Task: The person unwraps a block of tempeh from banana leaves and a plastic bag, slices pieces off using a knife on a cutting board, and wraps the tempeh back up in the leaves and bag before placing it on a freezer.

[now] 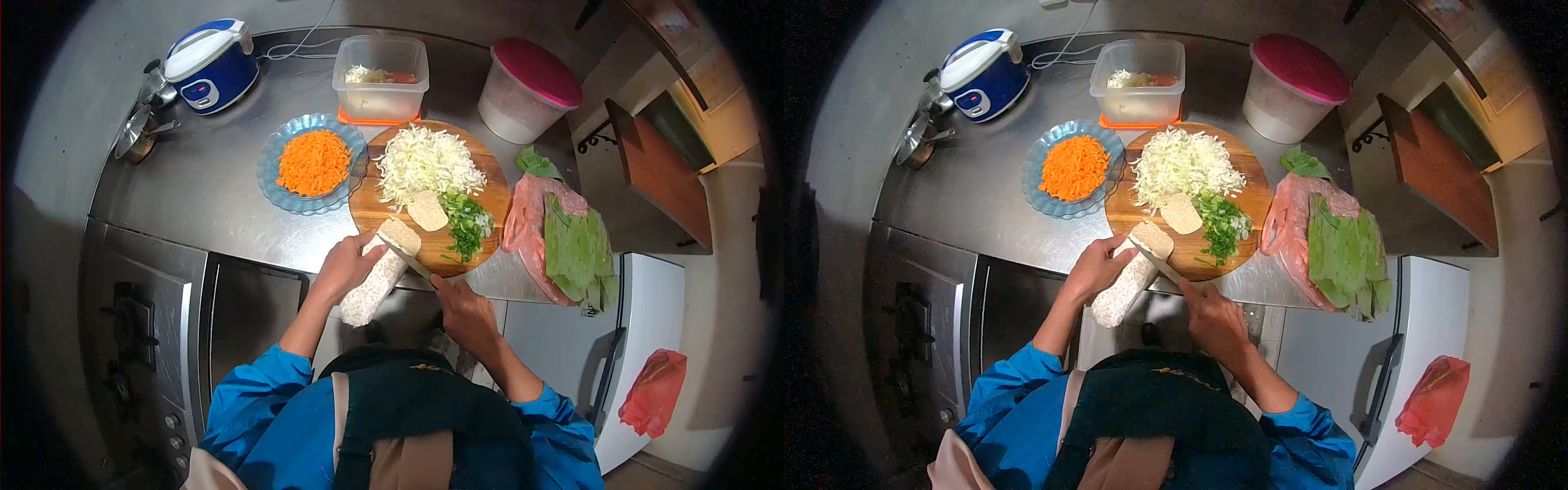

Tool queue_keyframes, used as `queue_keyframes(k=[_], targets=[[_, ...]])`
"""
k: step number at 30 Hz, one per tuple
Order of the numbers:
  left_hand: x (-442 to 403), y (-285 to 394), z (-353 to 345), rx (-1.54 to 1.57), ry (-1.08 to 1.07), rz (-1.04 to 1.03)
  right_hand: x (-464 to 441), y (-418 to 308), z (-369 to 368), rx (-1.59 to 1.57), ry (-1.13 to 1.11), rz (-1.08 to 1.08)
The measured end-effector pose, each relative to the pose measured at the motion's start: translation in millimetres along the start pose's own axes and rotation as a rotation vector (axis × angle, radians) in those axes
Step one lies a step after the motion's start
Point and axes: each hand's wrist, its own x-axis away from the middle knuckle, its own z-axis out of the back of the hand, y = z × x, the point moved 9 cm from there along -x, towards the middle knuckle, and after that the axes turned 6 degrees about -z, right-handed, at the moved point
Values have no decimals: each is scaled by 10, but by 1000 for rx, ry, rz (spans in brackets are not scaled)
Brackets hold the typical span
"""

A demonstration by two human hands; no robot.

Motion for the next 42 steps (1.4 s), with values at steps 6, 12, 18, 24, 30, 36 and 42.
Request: queue_keyframes(k=[6, 12, 18, 24, 30, 36, 42], targets=[[7, 0, 18, -34, -8, 44, -104, 27, -71, -38, 13, 36], [21, 21, 16, 10, 16, 30, -163, 18, -137, 99, -2, 1], [1, 35, 24, -26, -3, 53, -30, 72, -96, 127, -25, 4], [-19, -9, 1, -21, -9, 28, -205, 105, -221, 176, 16, 22], [8, 69, 11, -5, -35, 72, -140, 183, -215, 108, -41, -10], [-22, -44, -41, 55, -29, 55, -301, 276, -268, 33, -129, -74], [-26, -38, -5, -42, -12, 49, -230, 367, -276, -78, -86, -88]])
